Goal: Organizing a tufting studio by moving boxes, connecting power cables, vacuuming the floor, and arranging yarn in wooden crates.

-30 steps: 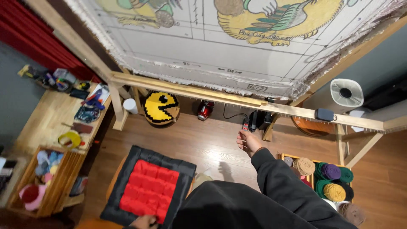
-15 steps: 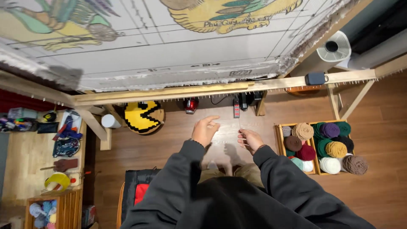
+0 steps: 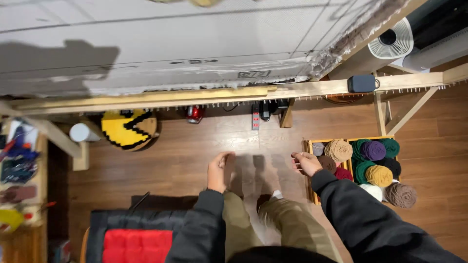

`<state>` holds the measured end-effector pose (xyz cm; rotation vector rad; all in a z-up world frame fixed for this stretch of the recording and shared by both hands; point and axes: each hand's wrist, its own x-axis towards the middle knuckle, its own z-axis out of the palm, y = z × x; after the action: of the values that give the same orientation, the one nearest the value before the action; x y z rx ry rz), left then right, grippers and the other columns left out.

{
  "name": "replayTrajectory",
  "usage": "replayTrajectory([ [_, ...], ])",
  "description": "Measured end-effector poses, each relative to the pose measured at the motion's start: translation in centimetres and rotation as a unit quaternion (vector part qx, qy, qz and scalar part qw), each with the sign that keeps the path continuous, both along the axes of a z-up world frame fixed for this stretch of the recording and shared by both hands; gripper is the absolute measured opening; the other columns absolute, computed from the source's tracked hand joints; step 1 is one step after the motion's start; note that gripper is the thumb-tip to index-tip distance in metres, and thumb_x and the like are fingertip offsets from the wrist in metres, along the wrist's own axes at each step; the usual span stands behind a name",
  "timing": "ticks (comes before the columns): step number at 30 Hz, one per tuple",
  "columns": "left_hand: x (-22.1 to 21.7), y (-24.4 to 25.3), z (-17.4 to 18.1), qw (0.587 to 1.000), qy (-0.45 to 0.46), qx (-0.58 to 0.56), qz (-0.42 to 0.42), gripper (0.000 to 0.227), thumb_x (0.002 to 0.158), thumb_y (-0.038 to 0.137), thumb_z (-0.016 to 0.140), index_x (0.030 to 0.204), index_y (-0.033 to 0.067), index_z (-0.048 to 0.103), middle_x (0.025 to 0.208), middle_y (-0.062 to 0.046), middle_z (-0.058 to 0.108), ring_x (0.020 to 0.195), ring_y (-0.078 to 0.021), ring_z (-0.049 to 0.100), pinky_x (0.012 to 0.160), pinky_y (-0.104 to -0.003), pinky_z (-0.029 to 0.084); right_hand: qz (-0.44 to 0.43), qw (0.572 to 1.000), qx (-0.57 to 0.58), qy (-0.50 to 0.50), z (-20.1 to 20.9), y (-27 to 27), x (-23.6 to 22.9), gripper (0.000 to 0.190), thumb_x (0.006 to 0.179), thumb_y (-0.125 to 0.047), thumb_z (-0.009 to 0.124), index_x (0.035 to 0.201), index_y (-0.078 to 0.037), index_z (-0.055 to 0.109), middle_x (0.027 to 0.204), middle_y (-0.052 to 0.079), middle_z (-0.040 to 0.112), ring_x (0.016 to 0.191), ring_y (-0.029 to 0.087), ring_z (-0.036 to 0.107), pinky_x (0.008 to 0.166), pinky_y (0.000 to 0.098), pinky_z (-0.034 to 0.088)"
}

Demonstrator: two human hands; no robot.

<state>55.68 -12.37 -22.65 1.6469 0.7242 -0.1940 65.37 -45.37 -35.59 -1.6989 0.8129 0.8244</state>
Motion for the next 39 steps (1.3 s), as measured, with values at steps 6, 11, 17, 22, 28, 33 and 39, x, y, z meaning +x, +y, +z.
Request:
replayTrajectory([
  [6,-0.6,-3.6,-20.2,0.995,0.013,-0.075,0.066,0.039,0.101,0.035,0.070,0.123,0.0028,0.074,0.110,-0.018,0.080,0.110,-0.0276,0.073,0.101,-0.048,0.057,0.011,1.000,-0.019,-0.013,-17.5,-5.1,4.2,0.030,0.090,-0.028,0.080,0.101,-0.001,0.074,0.092,0.020,0.073,0.071,0.025,0.075,0.059,0.0380,0.066],
  [11,3.5,-4.4,-27.6,0.996,0.068,-0.032,0.050,0.031,0.100,0.040,0.069,0.119,0.0173,0.078,0.117,-0.010,0.078,0.119,-0.0275,0.069,0.105,-0.046,0.054,0.054,0.998,-0.025,-0.016,-30.7,-1.8,9.1,0.032,0.093,-0.029,0.077,0.105,0.000,0.073,0.100,0.023,0.073,0.076,0.027,0.075,0.066,0.0385,0.066],
  [17,9.4,-1.6,-38.1,0.998,-0.037,0.026,-0.033,0.038,0.101,0.041,0.070,0.121,0.0091,0.074,0.122,-0.018,0.075,0.127,-0.0379,0.065,0.110,-0.054,0.048,0.310,0.933,-0.135,-0.120,-46.7,5.5,16.0,0.039,0.092,-0.043,0.071,0.119,-0.015,0.073,0.120,0.015,0.072,0.109,0.029,0.068,0.097,0.0435,0.056],
  [22,12.3,1.6,-39.0,0.980,-0.125,0.106,-0.117,0.030,0.094,0.032,0.075,0.116,0.0110,0.074,0.109,-0.018,0.078,0.118,-0.0390,0.070,0.101,-0.055,0.054,0.389,0.845,-0.222,-0.293,-54.2,11.1,21.2,0.059,0.092,-0.039,0.071,0.144,-0.014,0.062,0.144,0.018,0.058,0.135,0.040,0.059,0.117,0.0502,0.048],
  [28,12.7,4.5,-38.4,0.960,0.003,0.201,-0.194,0.038,0.090,0.048,0.074,0.121,0.0259,0.074,0.114,-0.004,0.079,0.122,-0.0293,0.069,0.106,-0.050,0.053,0.473,0.794,-0.298,-0.240,-52.5,14.9,21.8,0.078,0.096,-0.054,0.051,0.164,-0.022,0.030,0.164,0.006,0.036,0.130,0.035,0.063,0.105,0.0557,0.055],
  [33,13.0,4.3,-38.4,0.955,0.012,0.201,-0.220,0.040,0.092,0.042,0.071,0.126,0.0224,0.072,0.118,-0.008,0.077,0.125,-0.0326,0.067,0.106,-0.053,0.052,0.505,0.763,-0.328,-0.237,-50.2,15.8,20.8,0.074,0.101,-0.057,0.043,0.165,-0.024,0.026,0.163,0.008,0.032,0.118,0.043,0.068,0.100,0.0590,0.058],
  [39,13.1,3.9,-39.3,0.944,0.062,0.211,-0.247,0.043,0.093,0.051,0.069,0.130,0.0282,0.069,0.125,-0.002,0.074,0.131,-0.0256,0.064,0.110,-0.049,0.051,0.519,0.745,-0.355,-0.223,-53.0,16.0,22.0,0.071,0.102,-0.058,0.041,0.164,-0.024,0.033,0.162,0.011,0.038,0.115,0.044,0.071,0.097,0.0580,0.058],
])
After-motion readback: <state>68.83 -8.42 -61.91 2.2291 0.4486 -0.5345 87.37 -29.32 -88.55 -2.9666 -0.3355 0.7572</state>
